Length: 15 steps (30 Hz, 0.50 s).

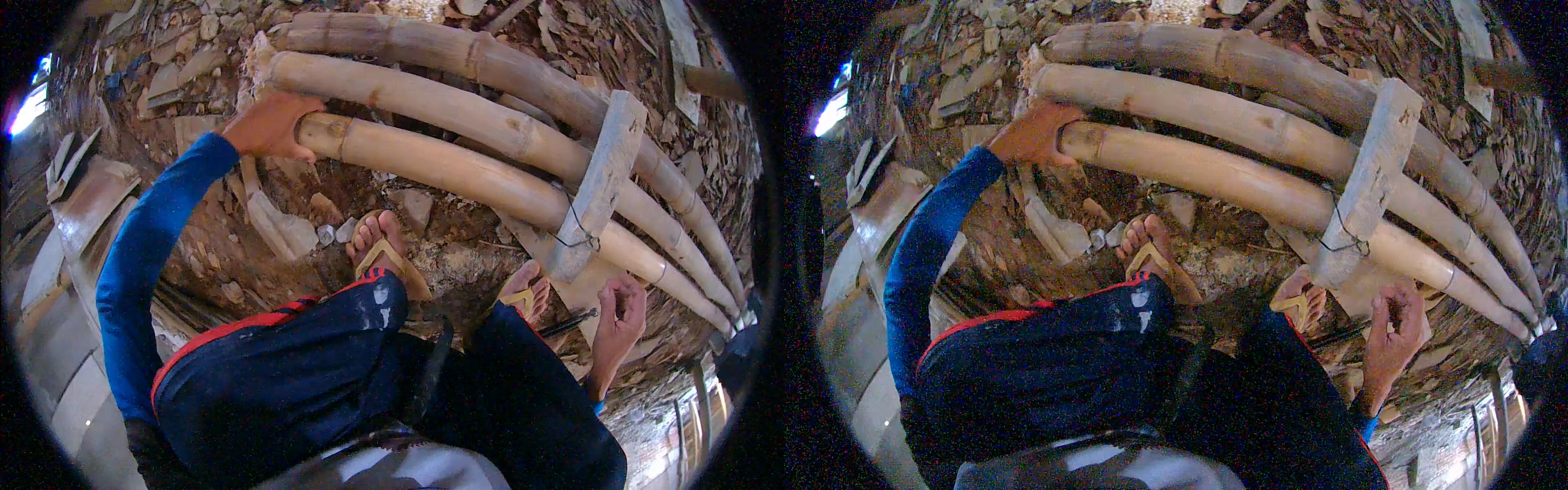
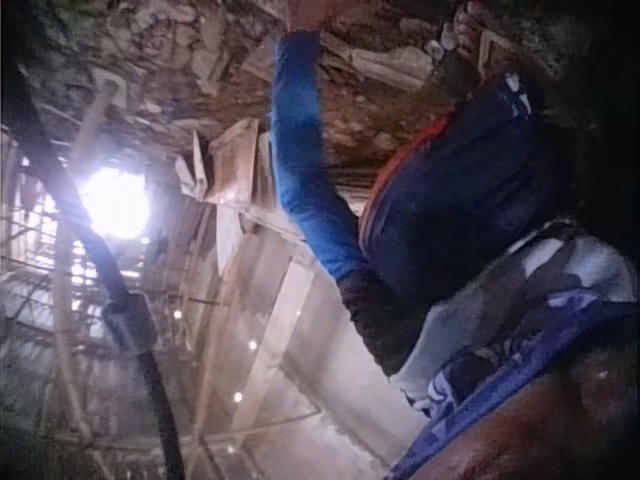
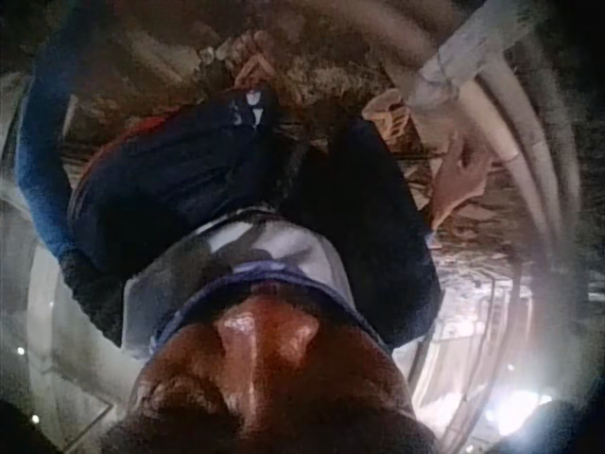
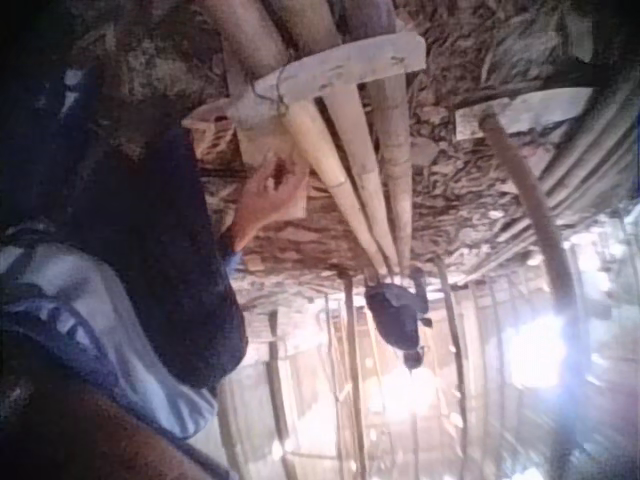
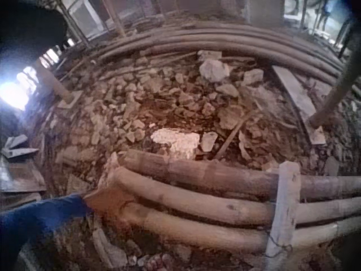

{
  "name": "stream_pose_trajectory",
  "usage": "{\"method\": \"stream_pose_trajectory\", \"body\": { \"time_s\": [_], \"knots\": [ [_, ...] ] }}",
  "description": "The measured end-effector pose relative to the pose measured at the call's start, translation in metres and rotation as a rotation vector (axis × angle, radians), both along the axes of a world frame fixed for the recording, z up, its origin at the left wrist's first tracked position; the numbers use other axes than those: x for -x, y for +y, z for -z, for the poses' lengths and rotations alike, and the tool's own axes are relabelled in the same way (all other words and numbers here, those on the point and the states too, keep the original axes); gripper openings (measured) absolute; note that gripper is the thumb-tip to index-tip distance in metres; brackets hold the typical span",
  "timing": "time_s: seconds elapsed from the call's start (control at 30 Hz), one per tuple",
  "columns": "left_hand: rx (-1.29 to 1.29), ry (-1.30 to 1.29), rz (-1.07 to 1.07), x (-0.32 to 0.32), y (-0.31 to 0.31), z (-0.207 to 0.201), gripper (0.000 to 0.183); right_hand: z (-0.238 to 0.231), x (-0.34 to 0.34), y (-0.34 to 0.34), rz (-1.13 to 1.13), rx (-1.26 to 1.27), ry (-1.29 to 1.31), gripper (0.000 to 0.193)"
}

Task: The person assembles a bamboo structure by tying bamboo poles together with wire. They use pliers to twist and secure the wire around the poles, ensuring the structure is stable.

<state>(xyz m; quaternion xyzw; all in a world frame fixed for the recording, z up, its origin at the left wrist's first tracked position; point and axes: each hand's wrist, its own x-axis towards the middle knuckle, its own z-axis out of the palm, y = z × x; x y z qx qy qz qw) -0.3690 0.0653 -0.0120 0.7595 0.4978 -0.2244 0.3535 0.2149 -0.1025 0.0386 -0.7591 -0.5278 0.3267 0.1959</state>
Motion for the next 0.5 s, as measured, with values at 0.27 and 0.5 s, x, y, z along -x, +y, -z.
{"method": "stream_pose_trajectory", "body": {
  "time_s": [0.27,0.5],
  "knots": [
    [-0.250,-0.117,0.189,0.016,-0.030,0.001,0.082,0.012,-0.012,-0.026,0.117,0.118,0.026,0.015],
    [-0.203,-0.006,0.110,0.010,-0.031,-0.002,0.086,0.034,-0.016,-0.063,0.180,0.097,0.009,0.019]
  ]
}}
